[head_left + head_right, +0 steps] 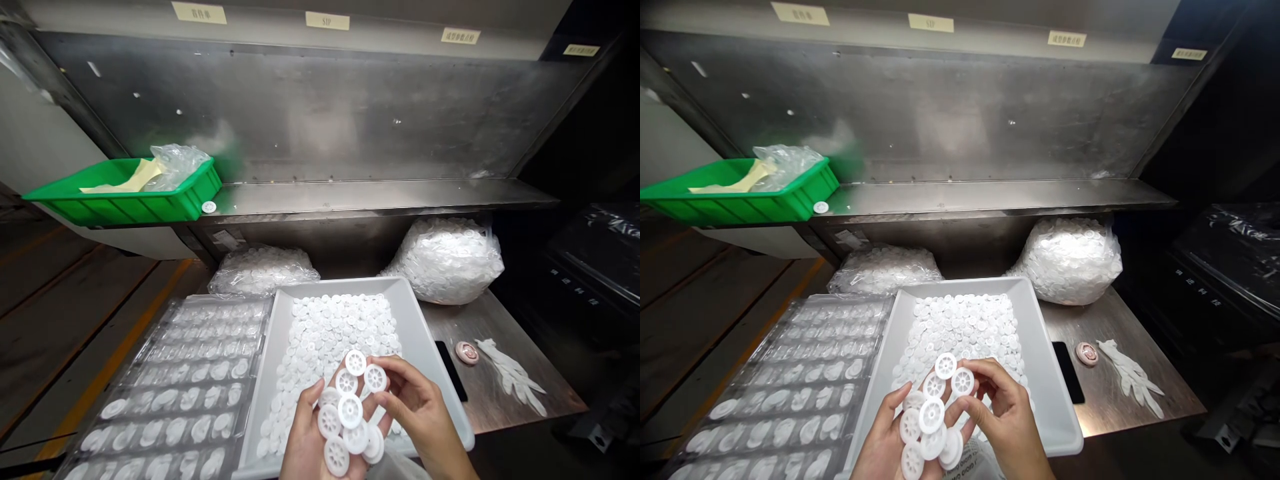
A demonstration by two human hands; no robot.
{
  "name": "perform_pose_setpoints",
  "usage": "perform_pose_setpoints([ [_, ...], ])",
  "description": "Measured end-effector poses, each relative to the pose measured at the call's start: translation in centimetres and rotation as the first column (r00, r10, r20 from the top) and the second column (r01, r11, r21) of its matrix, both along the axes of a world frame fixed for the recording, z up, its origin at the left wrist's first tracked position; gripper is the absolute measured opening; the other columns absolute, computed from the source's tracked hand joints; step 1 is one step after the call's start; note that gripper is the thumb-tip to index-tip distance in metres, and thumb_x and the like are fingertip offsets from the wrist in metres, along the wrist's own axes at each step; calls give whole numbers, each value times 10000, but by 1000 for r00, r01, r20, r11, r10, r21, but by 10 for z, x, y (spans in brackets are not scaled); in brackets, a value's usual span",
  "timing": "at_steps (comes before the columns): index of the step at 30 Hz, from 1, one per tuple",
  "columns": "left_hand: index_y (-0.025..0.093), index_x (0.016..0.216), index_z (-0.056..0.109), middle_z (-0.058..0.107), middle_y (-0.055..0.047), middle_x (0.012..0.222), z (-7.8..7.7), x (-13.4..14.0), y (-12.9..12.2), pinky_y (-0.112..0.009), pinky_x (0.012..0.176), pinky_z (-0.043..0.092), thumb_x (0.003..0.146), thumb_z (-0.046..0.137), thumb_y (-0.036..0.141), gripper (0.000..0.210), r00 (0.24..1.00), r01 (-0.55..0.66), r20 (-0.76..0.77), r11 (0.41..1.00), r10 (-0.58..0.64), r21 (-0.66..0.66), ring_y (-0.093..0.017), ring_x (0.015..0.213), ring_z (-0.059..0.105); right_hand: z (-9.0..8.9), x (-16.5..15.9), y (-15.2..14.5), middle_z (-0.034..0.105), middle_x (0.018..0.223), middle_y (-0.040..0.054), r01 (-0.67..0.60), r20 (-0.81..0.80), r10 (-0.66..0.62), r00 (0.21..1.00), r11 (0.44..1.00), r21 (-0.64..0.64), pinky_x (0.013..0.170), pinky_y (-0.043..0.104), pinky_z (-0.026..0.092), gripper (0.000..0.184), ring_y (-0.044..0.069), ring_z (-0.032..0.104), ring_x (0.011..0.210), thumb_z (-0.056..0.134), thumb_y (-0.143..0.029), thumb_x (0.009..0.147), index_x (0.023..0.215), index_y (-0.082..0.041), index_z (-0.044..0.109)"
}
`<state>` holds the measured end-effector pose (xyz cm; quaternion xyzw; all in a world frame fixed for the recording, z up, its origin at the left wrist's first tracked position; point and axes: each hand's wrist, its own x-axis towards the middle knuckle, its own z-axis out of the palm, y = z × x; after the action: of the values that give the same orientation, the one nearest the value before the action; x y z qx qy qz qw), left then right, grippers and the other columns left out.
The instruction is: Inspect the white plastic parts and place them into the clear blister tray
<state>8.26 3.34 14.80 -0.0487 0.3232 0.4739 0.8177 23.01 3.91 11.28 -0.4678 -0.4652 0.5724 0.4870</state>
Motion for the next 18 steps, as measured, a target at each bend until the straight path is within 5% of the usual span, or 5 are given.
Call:
perform_pose_setpoints([
  [11, 141, 1408, 246, 540, -172, 1297, 3, 5, 2, -546, 1053, 260, 880, 427, 300, 581, 999, -35, 18, 996, 37, -83, -314, 1220, 469, 2, -3, 1, 652, 978, 54, 24, -23, -24, 999, 999, -28, 816, 335, 466, 274, 224, 597, 924, 671, -339, 775, 1031, -250, 632],
  [15, 162, 1361, 366, 546, -143, 1298, -1, 3, 2, -543, 1057, 259, 879, 428, 318, 511, 998, -26, 53, 994, 31, -102, -316, 1234, 451, 3, -5, 3, 630, 1002, 75, 27, -78, -31, 996, 999, -46, 855, 359, 444, 266, 249, 565, 992, 676, -329, 767, 1004, -228, 612],
  [18, 147, 1240, 535, 535, -126, 1311, -2, 0, 2, -542, 1066, 246, 862, 444, 332, 430, 989, -2, 148, 1000, 6, -30, -342, 1253, 416, 4, -5, 3, 586, 967, 54, 81, -270, -104, 957, 992, -97, 846, 343, 440, 225, 225, 544, 965, 649, -352, 771, 954, -246, 572],
])
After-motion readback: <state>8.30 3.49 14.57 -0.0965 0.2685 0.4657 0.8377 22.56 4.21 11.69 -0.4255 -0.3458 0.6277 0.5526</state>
